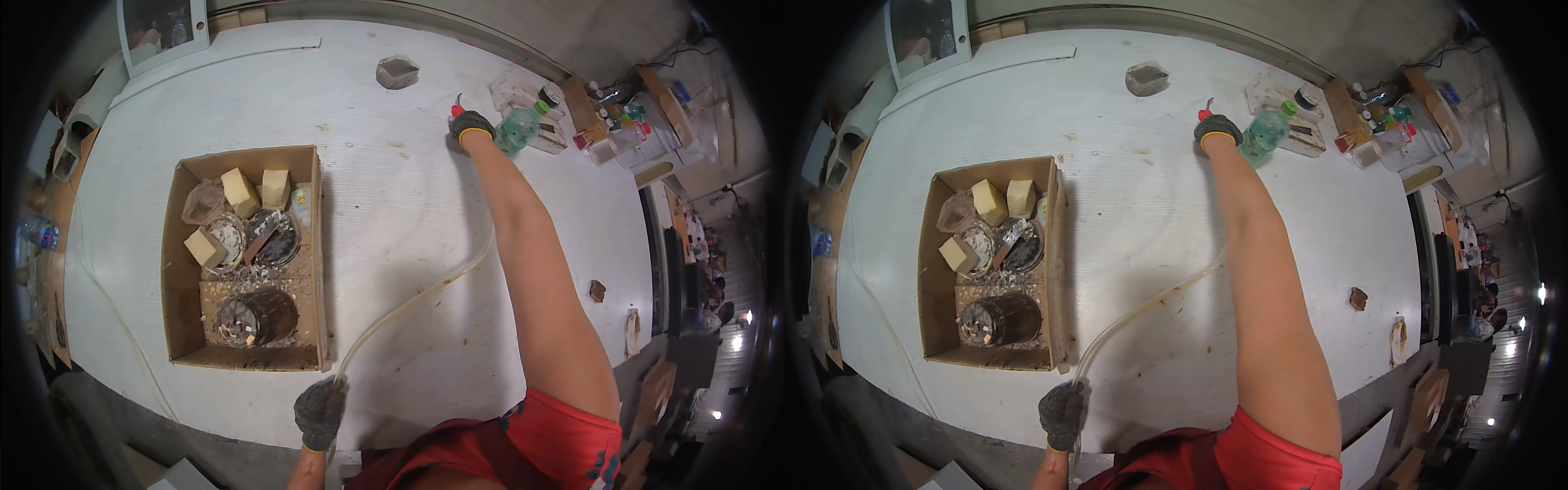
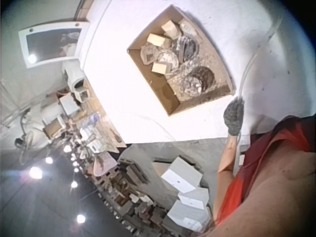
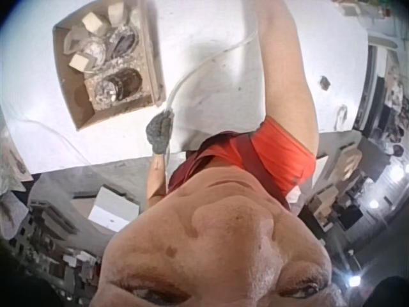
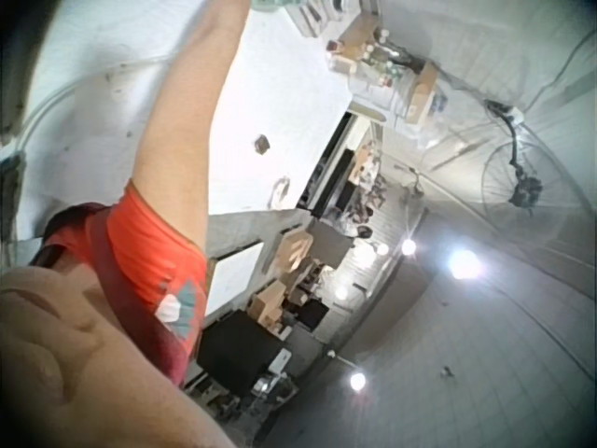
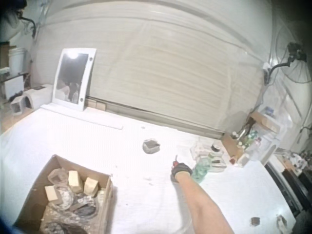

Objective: The person uses an air blow gun to clear sawdust and debris from a large white workbench, moving a small box and other objects to reach different parts of the surface.

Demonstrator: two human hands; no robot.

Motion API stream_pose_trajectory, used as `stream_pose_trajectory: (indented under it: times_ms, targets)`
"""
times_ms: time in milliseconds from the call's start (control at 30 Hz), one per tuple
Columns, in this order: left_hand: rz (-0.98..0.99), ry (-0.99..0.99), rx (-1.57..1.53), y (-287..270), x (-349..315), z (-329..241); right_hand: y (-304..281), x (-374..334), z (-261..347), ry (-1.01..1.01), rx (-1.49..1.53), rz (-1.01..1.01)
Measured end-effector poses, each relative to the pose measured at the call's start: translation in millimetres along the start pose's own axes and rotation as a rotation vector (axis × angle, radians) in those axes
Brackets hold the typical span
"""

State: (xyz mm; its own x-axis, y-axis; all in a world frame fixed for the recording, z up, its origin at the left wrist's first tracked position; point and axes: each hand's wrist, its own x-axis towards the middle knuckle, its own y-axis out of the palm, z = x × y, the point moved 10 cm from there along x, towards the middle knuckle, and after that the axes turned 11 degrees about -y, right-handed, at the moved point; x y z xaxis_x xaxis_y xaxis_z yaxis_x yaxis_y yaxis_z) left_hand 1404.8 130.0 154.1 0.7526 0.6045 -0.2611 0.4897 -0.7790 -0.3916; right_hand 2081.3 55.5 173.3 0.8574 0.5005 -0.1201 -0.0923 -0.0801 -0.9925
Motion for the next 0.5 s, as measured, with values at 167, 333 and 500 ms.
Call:
stream_pose_trajectory:
  times_ms: [167, 333, 500]
  targets:
    - [0.003, 0.031, -0.003, -1, -1, -7, -24, -37, 11, 0.067, 0.100, -0.087]
    - [-0.049, 0.100, 0.030, -6, 0, -21, -26, -111, 49, 0.022, 0.219, -0.033]
    - [-0.015, 0.017, -0.055, -6, 0, -18, -24, -130, 148, -0.250, 0.183, -0.027]
